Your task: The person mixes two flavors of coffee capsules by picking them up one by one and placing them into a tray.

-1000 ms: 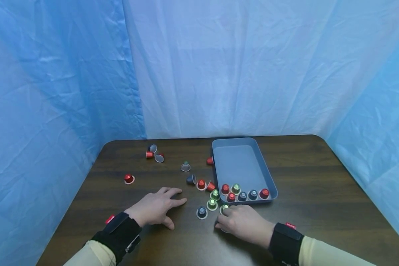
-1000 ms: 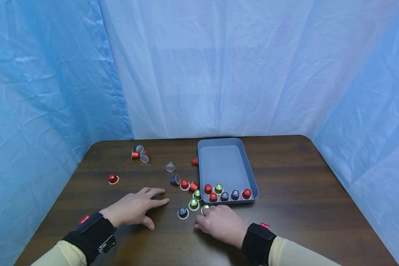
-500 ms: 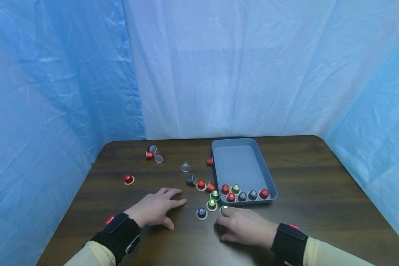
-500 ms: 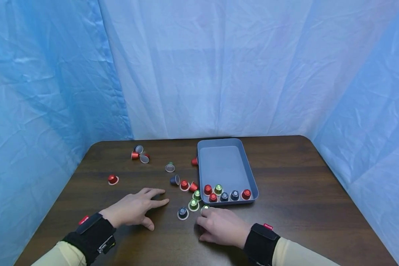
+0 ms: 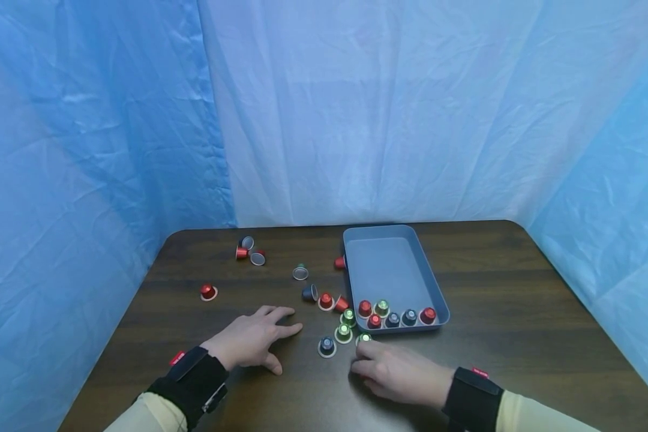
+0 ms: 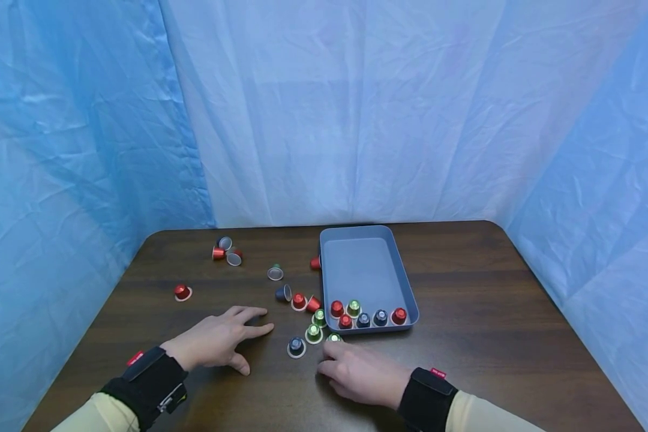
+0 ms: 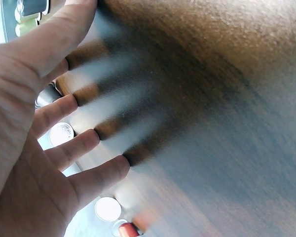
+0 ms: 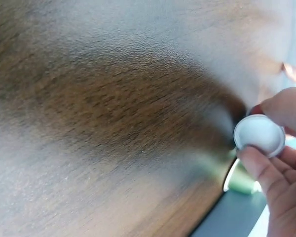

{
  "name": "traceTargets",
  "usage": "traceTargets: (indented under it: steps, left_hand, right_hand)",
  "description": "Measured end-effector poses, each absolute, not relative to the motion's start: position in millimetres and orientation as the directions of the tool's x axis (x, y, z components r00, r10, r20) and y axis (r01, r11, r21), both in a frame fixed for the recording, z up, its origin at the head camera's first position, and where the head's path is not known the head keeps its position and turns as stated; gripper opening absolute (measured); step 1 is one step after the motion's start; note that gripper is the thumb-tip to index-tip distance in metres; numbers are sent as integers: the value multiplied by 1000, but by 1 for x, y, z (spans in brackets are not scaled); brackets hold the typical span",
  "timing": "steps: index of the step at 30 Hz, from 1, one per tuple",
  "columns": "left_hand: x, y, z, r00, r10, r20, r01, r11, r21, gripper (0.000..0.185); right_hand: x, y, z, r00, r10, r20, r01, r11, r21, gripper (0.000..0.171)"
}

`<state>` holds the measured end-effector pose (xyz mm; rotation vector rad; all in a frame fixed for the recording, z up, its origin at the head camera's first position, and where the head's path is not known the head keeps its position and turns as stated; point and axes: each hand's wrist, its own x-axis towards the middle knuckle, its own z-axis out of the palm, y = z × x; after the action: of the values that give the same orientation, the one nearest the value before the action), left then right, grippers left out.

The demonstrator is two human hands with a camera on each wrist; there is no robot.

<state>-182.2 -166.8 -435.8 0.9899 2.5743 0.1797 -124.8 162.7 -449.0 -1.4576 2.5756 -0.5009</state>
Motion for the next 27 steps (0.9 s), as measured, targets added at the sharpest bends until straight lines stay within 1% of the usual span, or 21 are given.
traceTargets:
  steps: [2,3,5,8,10,14,17,19,23,25,27]
  left_hand:
    - [-182,-167,-435,-678,673,-295,621,740,260,81]
    - [-185,-171,-441,-667,691,-279,639,723,263,81]
    - [-185,-171,-441,-666,693,-278,640,721,265,81]
    - [-186,-171,-442,-671,684,-288,634,730,256,81]
    - [-183,-167,-438,-684,662,-307,614,750,247,82]
    - [-183,-166,-437,-687,656,-314,607,755,248,82]
    - [-182,-166,-435,-687,652,-321,599,758,257,82]
    - [-182,-166,-434,-688,648,-326,595,761,259,83]
    - [-181,-165,-434,-687,650,-326,596,760,259,82]
    - [-182,-165,-434,-687,650,-324,594,760,264,82]
    - [-182,-165,-435,-686,650,-325,595,759,263,82]
  right_hand:
    - [-124,163,-449,-526,-849,48,-801,475,-365,33]
    - [-124,164,-450,-525,-849,54,-801,472,-368,34]
    - [-124,164,-451,-511,-856,75,-817,456,-354,38]
    - [-125,165,-453,-487,-867,107,-839,430,-333,41]
    - [-125,166,-455,-482,-869,110,-841,424,-336,39]
    - [-124,168,-456,-507,-860,61,-804,446,-393,34]
    - [-124,169,-457,-520,-853,48,-791,460,-403,34]
    - [-124,168,-457,-519,-852,70,-805,460,-376,33]
    - [-125,167,-457,-524,-839,149,-839,478,-260,29]
    - [-125,168,-457,-533,-830,164,-838,491,-238,29]
    - [-125,169,-457,-537,-827,163,-835,495,-242,29]
